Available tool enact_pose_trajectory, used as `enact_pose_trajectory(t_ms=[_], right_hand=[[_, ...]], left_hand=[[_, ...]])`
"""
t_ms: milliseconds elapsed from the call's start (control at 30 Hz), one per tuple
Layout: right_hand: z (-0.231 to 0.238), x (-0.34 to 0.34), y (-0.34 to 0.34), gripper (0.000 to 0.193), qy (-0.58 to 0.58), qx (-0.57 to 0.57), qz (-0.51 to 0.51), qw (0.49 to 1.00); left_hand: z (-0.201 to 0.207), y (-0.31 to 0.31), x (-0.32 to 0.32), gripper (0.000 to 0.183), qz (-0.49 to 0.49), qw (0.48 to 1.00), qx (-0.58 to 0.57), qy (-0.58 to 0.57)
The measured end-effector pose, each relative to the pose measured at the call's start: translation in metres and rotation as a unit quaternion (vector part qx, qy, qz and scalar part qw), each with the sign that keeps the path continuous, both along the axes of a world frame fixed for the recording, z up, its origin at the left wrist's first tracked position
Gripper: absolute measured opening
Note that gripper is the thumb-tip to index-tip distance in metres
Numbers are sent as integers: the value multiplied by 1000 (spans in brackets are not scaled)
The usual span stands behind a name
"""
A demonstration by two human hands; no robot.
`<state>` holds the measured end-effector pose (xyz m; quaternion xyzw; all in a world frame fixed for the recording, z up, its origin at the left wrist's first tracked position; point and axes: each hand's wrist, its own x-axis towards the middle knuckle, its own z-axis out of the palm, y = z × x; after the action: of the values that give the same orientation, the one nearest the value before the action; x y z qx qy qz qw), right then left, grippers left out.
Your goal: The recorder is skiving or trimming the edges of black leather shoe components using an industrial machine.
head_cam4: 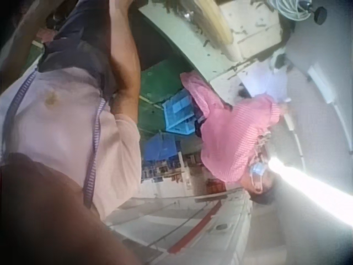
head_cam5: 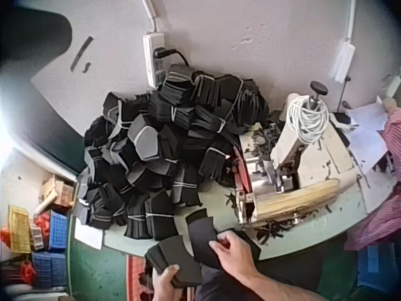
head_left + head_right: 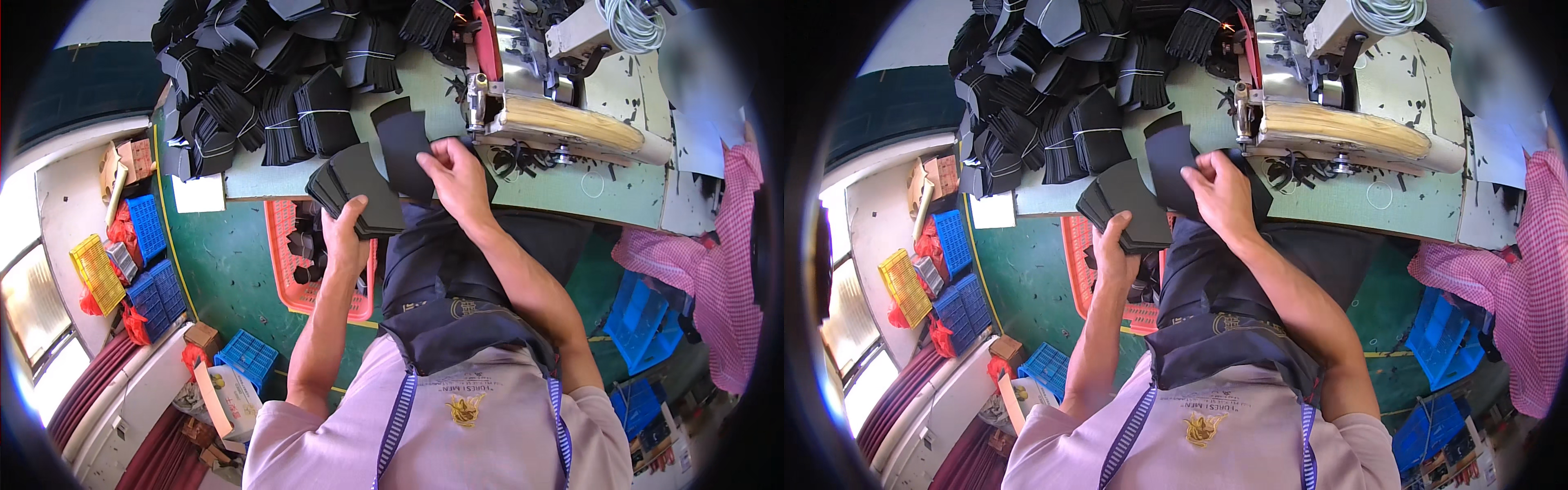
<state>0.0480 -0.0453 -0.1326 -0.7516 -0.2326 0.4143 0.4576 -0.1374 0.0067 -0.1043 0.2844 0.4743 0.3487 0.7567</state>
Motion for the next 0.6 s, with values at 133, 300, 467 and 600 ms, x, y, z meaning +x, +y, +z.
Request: enact_pose_trajectory(t_ms=[133,300,467,600], right_hand=[[31,-8,9,57,-385,112,81,912],[14,-12,-6,49,20,56,141,988],[36,1,-12,27,242,-20,88,966],[25,-1,-32,19,107,22,32,994]], left_hand=[[-4,-4,0,47,-35,995,24,93],[0,-7,16,53,-123,987,41,98],[1,-6,19,53,-118,992,-31,11],[1,0,15,42,-86,991,-99,-15]])
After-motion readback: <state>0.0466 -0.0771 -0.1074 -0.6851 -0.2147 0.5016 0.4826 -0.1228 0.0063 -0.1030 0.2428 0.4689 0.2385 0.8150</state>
